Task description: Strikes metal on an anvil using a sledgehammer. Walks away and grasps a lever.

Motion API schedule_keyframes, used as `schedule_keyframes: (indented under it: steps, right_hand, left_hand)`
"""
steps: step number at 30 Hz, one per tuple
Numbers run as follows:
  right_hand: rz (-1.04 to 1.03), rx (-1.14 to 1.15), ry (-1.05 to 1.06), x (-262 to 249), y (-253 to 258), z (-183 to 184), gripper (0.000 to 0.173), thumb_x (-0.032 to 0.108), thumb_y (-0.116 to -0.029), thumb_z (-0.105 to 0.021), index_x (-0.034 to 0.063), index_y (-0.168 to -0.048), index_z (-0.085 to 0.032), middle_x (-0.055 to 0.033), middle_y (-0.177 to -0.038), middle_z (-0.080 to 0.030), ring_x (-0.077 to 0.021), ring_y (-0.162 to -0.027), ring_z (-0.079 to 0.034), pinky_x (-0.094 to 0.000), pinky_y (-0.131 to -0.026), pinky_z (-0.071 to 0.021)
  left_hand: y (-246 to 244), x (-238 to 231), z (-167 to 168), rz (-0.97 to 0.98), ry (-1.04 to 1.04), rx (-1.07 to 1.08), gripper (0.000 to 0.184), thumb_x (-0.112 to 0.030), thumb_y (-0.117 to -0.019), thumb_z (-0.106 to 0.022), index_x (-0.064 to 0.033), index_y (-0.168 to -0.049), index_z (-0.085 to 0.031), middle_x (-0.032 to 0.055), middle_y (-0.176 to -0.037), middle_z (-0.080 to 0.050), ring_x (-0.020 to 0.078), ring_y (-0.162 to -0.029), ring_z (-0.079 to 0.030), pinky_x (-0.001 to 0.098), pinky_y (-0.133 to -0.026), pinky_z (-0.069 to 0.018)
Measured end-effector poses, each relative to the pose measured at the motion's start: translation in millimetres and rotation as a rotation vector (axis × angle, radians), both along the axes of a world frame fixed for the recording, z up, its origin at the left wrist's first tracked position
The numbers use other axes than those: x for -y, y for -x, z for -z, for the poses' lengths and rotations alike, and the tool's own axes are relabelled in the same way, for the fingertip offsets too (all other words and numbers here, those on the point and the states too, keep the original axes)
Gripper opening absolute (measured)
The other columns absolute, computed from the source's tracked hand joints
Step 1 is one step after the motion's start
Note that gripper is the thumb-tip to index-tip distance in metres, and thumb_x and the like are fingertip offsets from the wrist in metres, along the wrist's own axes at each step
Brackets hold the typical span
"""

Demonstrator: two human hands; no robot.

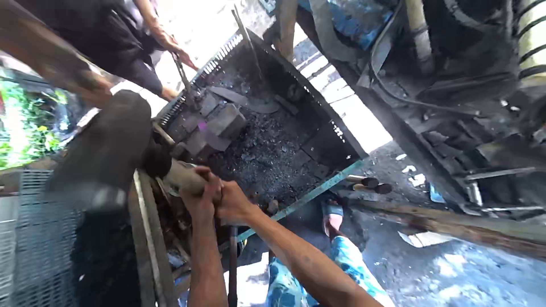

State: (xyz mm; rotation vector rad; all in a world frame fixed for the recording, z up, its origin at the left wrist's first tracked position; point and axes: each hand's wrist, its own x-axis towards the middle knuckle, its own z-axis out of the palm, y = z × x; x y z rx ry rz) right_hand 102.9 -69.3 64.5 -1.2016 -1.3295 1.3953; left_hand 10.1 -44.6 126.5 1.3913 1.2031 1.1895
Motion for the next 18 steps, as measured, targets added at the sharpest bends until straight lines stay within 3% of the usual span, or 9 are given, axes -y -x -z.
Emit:
schedule_keyframes:
  steps: [2, 5, 7, 9, 12, 13, 14, 16, 18]
  right_hand:
    - [0.022, -0.004, -0.254, -10, -9, -76, 0.053, 0.038, -0.0731, -0.083, 0.0188, -0.121, -0.071, 0.0006, -0.098, -0.076, -0.0158, -0.090, -0.073, -0.0503, -0.078, -0.0623]
    - [0.101, -0.051, -0.586, -35, -26, -175, 0.034, 0.025, -0.0678, -0.085, 0.0078, -0.094, -0.072, -0.0047, -0.082, -0.071, -0.0215, -0.078, -0.069, -0.0485, -0.068, -0.0575]
    - [0.171, -0.053, -0.740, -67, -33, -210, 0.029, 0.023, -0.0644, -0.087, 0.0076, -0.083, -0.070, -0.0041, -0.077, -0.068, -0.0201, -0.073, -0.067, -0.0436, -0.065, -0.0551]
    - [0.203, -0.007, -0.748, -102, -24, -176, 0.039, 0.031, -0.0630, -0.086, 0.0099, -0.093, -0.072, -0.0030, -0.083, -0.071, -0.0190, -0.078, -0.068, -0.0438, -0.069, -0.0561]
    - [0.061, 0.133, -0.242, -87, -14, -17, 0.051, 0.034, -0.0730, -0.086, 0.0184, -0.119, -0.070, -0.0043, -0.095, -0.074, -0.0227, -0.085, -0.072, -0.0532, -0.070, -0.0602]
    - [-0.017, 0.133, 0.021, -61, -9, 43, 0.045, 0.034, -0.0780, -0.083, 0.0218, -0.119, -0.070, -0.0052, -0.098, -0.074, -0.0245, -0.090, -0.071, -0.0569, -0.074, -0.0598]
    - [-0.067, 0.127, 0.237, -37, -5, 84, 0.038, 0.033, -0.0800, -0.079, 0.0203, -0.115, -0.071, -0.0080, -0.098, -0.073, -0.0275, -0.090, -0.071, -0.0597, -0.076, -0.0575]
    - [-0.117, 0.234, 0.379, -21, -9, 96, 0.038, 0.041, -0.0764, -0.075, 0.0169, -0.106, -0.070, -0.0101, -0.093, -0.072, -0.0308, -0.088, -0.071, -0.0617, -0.072, -0.0562]
    - [-0.133, 0.314, 0.147, -14, -17, 46, 0.045, 0.049, -0.0766, -0.074, 0.0194, -0.110, -0.069, -0.0066, -0.094, -0.074, -0.0285, -0.089, -0.072, -0.0595, -0.072, -0.0573]
  left_hand:
    - [-9, 11, -86, 0.113, -0.193, -0.005, 0.053, -0.028, -0.0805, -0.088, -0.0091, -0.124, -0.064, 0.0067, -0.086, -0.070, 0.0186, -0.070, -0.067, 0.0381, -0.068, -0.0610]
    - [-22, -1, -192, 0.357, -0.463, -0.068, 0.043, -0.028, -0.0840, -0.084, -0.0124, -0.119, -0.066, -0.0003, -0.078, -0.069, 0.0159, -0.068, -0.066, 0.0375, -0.072, -0.0607]
    - [-14, -34, -223, 0.473, -0.558, -0.128, 0.034, -0.033, -0.0852, -0.083, -0.0127, -0.106, -0.066, -0.0028, -0.075, -0.068, 0.0152, -0.067, -0.068, 0.0381, -0.072, -0.0621]
    - [-2, -66, -185, 0.417, -0.544, -0.130, 0.045, -0.041, -0.0841, -0.083, -0.0135, -0.113, -0.062, -0.0028, -0.080, -0.066, 0.0143, -0.070, -0.066, 0.0364, -0.072, -0.0605]
    - [11, -78, 12, 0.137, -0.183, 0.011, 0.050, -0.035, -0.0874, -0.082, -0.0121, -0.126, -0.060, 0.0011, -0.101, -0.070, 0.0130, -0.085, -0.068, 0.0328, -0.079, -0.0603]
    - [13, -64, 81, 0.049, 0.012, 0.042, 0.042, -0.033, -0.0917, -0.076, -0.0116, -0.124, -0.062, -0.0007, -0.098, -0.070, 0.0115, -0.081, -0.068, 0.0319, -0.075, -0.0604]
    - [10, -50, 129, -0.047, 0.198, 0.061, 0.028, -0.027, -0.0959, -0.069, -0.0096, -0.117, -0.063, -0.0016, -0.081, -0.067, 0.0110, -0.067, -0.065, 0.0324, -0.064, -0.0598]
    - [6, -38, 149, -0.110, 0.305, 0.135, 0.021, -0.022, -0.0965, -0.065, -0.0049, -0.110, -0.064, 0.0035, -0.065, -0.061, 0.0165, -0.054, -0.061, 0.0375, -0.057, -0.0580]
    - [3, -19, 83, -0.035, 0.118, 0.248, 0.024, -0.017, -0.0924, -0.069, -0.0051, -0.112, -0.063, 0.0043, -0.067, -0.060, 0.0167, -0.055, -0.059, 0.0369, -0.058, -0.0562]
